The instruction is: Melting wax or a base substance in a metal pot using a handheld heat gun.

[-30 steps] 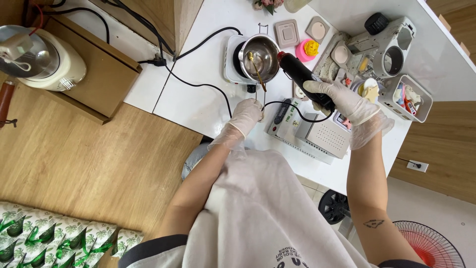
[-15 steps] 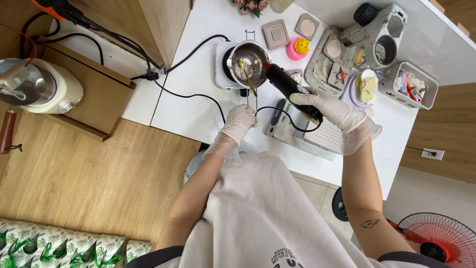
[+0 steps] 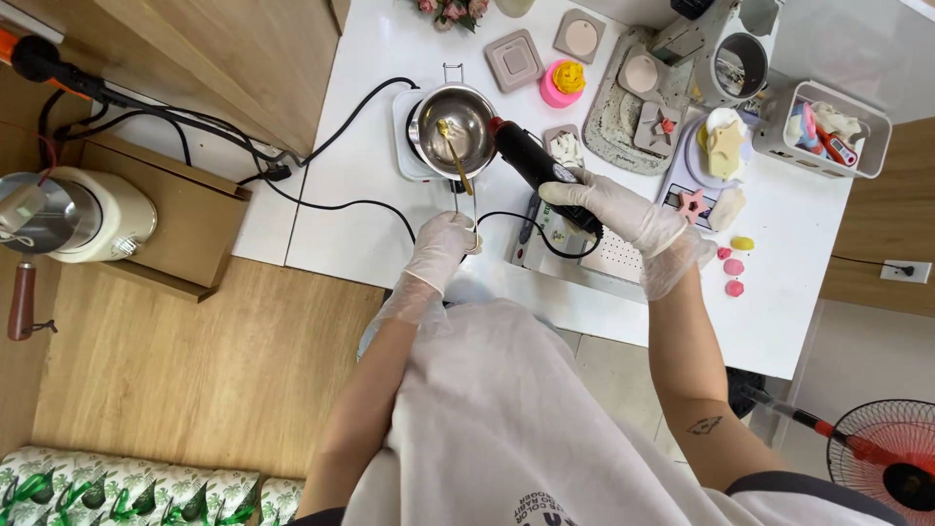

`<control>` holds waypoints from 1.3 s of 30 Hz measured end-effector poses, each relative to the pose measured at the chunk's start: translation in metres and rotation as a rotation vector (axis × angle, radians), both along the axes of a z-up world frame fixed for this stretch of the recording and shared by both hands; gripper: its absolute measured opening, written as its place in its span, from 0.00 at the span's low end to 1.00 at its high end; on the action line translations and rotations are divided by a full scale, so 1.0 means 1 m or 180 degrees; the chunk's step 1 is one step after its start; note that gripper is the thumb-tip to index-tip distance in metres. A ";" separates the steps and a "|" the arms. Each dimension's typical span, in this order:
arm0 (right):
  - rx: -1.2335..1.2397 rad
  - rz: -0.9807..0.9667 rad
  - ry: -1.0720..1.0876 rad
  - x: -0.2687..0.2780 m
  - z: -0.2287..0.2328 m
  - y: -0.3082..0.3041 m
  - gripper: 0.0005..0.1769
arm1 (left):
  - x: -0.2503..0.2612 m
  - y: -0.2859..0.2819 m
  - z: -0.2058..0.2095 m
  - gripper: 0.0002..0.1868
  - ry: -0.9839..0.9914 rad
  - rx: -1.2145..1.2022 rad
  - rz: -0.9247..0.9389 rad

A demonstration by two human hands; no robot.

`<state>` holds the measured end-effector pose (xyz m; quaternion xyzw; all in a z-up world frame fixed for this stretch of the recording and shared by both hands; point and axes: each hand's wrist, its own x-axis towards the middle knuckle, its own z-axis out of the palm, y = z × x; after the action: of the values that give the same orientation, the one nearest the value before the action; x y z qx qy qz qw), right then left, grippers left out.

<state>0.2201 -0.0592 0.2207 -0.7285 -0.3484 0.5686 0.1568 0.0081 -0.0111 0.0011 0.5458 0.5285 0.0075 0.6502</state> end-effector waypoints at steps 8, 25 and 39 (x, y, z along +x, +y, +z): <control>0.0161 -0.0017 0.0222 0.015 -0.011 -0.001 0.29 | -0.001 -0.006 0.004 0.22 -0.0073 0.0257 0.0232; 0.0204 0.0226 0.0481 0.038 0.008 -0.008 0.33 | -0.016 -0.006 0.038 0.14 -0.0950 -0.0896 0.1559; -0.0092 0.0915 0.0332 0.052 -0.001 -0.012 0.40 | -0.074 0.089 0.042 0.12 0.2033 0.2986 -0.0550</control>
<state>0.2717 -0.0708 0.2195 -0.6428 -0.4322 0.6272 0.0812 -0.0657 0.0781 0.0433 0.7923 0.5923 0.0228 0.1447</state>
